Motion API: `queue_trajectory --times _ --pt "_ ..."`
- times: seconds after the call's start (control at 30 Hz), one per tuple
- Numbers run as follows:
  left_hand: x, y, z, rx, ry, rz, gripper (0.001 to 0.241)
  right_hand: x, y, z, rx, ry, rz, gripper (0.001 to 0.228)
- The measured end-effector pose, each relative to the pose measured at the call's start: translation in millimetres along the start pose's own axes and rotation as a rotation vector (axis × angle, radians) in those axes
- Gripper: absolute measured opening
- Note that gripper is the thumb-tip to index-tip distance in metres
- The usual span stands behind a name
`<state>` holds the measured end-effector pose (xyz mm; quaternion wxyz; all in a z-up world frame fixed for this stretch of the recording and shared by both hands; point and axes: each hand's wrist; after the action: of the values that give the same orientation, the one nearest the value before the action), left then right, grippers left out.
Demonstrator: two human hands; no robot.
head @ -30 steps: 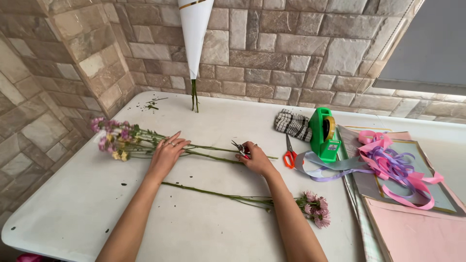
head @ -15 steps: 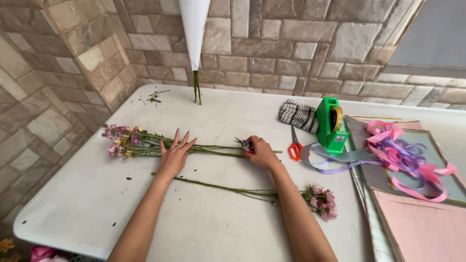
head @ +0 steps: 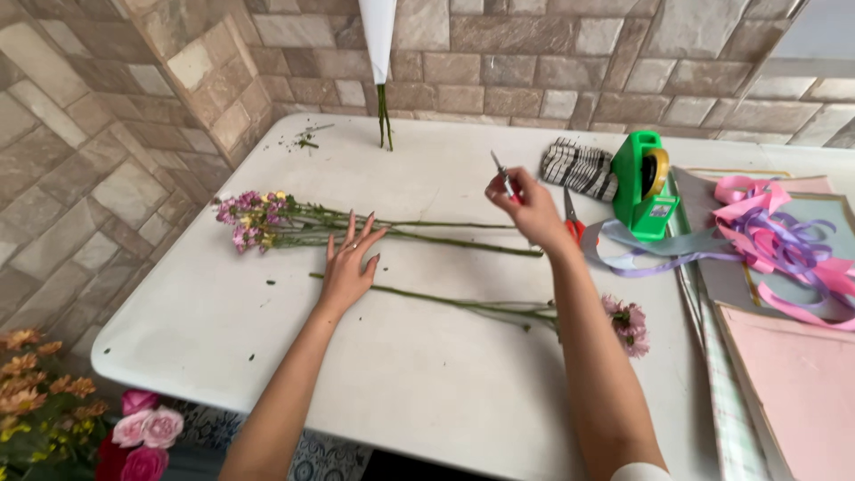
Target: The person trims flower stems using shears, handling individual flowers and a bunch of pink chrysanthemums on a table.
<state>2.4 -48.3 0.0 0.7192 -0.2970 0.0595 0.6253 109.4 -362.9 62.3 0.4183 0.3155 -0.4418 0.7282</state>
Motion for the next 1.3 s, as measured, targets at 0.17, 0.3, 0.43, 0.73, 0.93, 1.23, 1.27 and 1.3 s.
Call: queue_trajectory --times 0.17,0.3,0.43,0.73,0.93,1.23,1.27,1.3 --pt "-26.7 22.3 2.2 0.070 0.003 -0.123 0.054 75.5 40.5 21.5 0.031 -0.082 0.039 0.028" --pt "-40.3 37.5 -6.4 0.303 0.077 -0.216 0.054 85.4 77.0 15.8 0.115 0.041 0.029 0.032" --pt "-24.9 35.5 -45.5 0.289 0.148 -0.254 0.037 62.3 107.6 7.9 0.134 0.177 -0.019 0.037" --pt "-5.7 40.7 -78.0 0.020 -0.235 -0.435 0.024 8.6 149.3 17.4 -0.080 -0.552 -0.056 0.024" --pt "-21.5 55.6 -14.3 -0.148 -0.187 -0.304 0.023 20.9 151.7 14.1 0.049 -0.814 0.035 0.034" --pt "14.4 86.6 17.0 -0.109 0.125 -0.179 0.023 40.6 159.0 -10.9 0.184 -0.590 -0.094 0.028" --pt "17.3 87.7 17.1 -0.115 0.121 -0.164 0.022 43.4 159.5 -12.1 0.207 -0.545 -0.107 0.028" --pt "19.5 88.5 16.0 -0.120 0.120 -0.149 0.022 45.9 160.8 -12.3 0.228 -0.499 -0.121 0.027"
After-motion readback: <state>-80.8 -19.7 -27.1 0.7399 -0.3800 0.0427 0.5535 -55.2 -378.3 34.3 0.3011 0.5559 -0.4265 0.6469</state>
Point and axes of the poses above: each hand's wrist, its own y-axis away from the middle knuckle, its own z-axis out of the back of the hand, x = y × z, and after that the axes turned 3 degrees about z, right-handed
